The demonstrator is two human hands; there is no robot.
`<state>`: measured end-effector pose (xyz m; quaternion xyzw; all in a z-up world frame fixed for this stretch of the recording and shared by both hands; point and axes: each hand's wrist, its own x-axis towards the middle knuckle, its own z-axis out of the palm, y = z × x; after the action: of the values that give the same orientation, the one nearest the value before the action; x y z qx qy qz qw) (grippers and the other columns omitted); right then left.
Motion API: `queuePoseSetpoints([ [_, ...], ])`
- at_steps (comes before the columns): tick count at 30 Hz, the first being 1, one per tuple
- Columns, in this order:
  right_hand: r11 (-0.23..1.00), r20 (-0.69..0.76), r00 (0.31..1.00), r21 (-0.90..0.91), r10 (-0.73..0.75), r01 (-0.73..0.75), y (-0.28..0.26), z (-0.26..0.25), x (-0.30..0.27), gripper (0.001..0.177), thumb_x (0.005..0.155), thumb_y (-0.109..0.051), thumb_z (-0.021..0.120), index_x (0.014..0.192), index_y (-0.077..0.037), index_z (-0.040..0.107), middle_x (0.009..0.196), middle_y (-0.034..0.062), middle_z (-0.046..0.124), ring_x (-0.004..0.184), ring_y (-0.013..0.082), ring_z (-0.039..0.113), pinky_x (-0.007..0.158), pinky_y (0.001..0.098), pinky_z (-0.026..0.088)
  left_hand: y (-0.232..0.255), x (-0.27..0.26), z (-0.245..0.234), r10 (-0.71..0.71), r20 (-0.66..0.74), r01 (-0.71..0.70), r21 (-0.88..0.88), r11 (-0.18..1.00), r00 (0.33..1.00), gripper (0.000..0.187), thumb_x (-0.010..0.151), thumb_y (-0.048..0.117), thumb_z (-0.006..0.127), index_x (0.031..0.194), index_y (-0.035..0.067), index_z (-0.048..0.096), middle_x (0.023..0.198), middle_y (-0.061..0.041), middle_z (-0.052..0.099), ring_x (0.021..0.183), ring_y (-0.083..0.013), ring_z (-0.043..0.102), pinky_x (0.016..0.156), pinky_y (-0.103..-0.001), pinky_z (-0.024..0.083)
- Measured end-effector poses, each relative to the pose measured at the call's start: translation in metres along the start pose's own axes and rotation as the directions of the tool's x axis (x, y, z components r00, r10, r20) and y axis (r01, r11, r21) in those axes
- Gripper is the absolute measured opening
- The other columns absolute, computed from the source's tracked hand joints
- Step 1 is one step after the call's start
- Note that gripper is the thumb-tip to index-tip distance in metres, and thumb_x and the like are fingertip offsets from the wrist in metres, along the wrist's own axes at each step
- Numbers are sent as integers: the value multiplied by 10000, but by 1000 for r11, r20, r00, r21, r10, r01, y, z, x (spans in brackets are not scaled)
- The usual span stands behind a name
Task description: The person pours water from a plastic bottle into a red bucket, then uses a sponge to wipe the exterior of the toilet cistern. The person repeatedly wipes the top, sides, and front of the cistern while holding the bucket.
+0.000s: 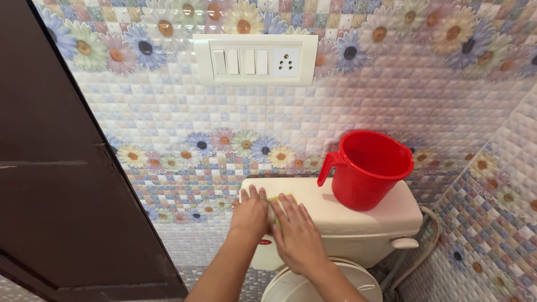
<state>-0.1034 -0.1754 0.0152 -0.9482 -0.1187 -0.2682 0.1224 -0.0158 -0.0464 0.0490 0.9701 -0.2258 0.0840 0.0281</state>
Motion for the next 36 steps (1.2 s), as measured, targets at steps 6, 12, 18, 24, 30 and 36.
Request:
queuePoseSetpoints([
  [6, 934, -25, 948, -161, 318, -318, 30, 8, 39, 557, 972, -355, 458, 1479, -124, 432, 1549, 137, 406, 1463, 283, 331, 1189, 531, 218, 0, 3, -3, 30, 191, -23, -36, 999, 981, 1231, 626, 345, 992, 1523, -110, 282, 1560, -359, 301, 1445, -503, 333, 1124, -447, 437],
  [12, 907, -90, 925, -182, 370, -381, 34, 19, 87, 503, 944, -348, 477, 1359, -81, 571, 1369, 179, 567, 1358, 338, 471, 1174, 470, 325, -4, -8, 20, 139, 104, -143, 33, 989, 985, 1136, 650, 261, 964, 1465, -195, 317, 1514, -394, 340, 1419, -518, 348, 1178, -425, 364],
  [18, 856, 16, 867, -167, 498, -489, -15, 23, 115, 461, 927, -434, 550, 1206, -77, 637, 1234, 172, 607, 1238, 347, 523, 1119, 457, 378, -38, -38, 32, 207, -489, -295, -109, 949, 848, 784, 694, 259, 808, 1364, -73, 574, 1429, -273, 603, 1338, -350, 619, 1039, -339, 555],
  [24, 948, -39, 953, -100, 301, -303, -59, 48, 132, 539, 782, -316, 666, 1233, -21, 638, 1278, 221, 606, 1280, 401, 505, 1092, 487, 329, -98, -42, 15, -45, 31, 54, -442, 895, 999, 549, 854, 421, 757, 1216, 30, 626, 1104, -221, 686, 893, -403, 708, 766, -522, 583],
  [30, 972, -71, 996, -234, -45, 28, -76, 63, 96, 512, 785, -69, 620, 1290, 19, 617, 1432, 173, 569, 1426, 350, 492, 1200, 445, 362, -126, -1, 5, -124, -197, 9, -498, 867, 973, 470, 810, 107, 642, 1263, -15, 609, 1069, -243, 705, 912, -394, 728, 779, -463, 608],
  [36, 984, -224, 965, -79, 136, -157, -61, 35, 26, 554, 924, -281, 611, 1426, -61, 527, 1475, 164, 513, 1401, 334, 435, 1165, 492, 304, -91, 12, 23, 116, -226, -224, -546, 808, 967, 347, 1021, 237, 470, 1238, 48, 664, 1322, -190, 667, 1228, -365, 634, 1076, -460, 508],
])
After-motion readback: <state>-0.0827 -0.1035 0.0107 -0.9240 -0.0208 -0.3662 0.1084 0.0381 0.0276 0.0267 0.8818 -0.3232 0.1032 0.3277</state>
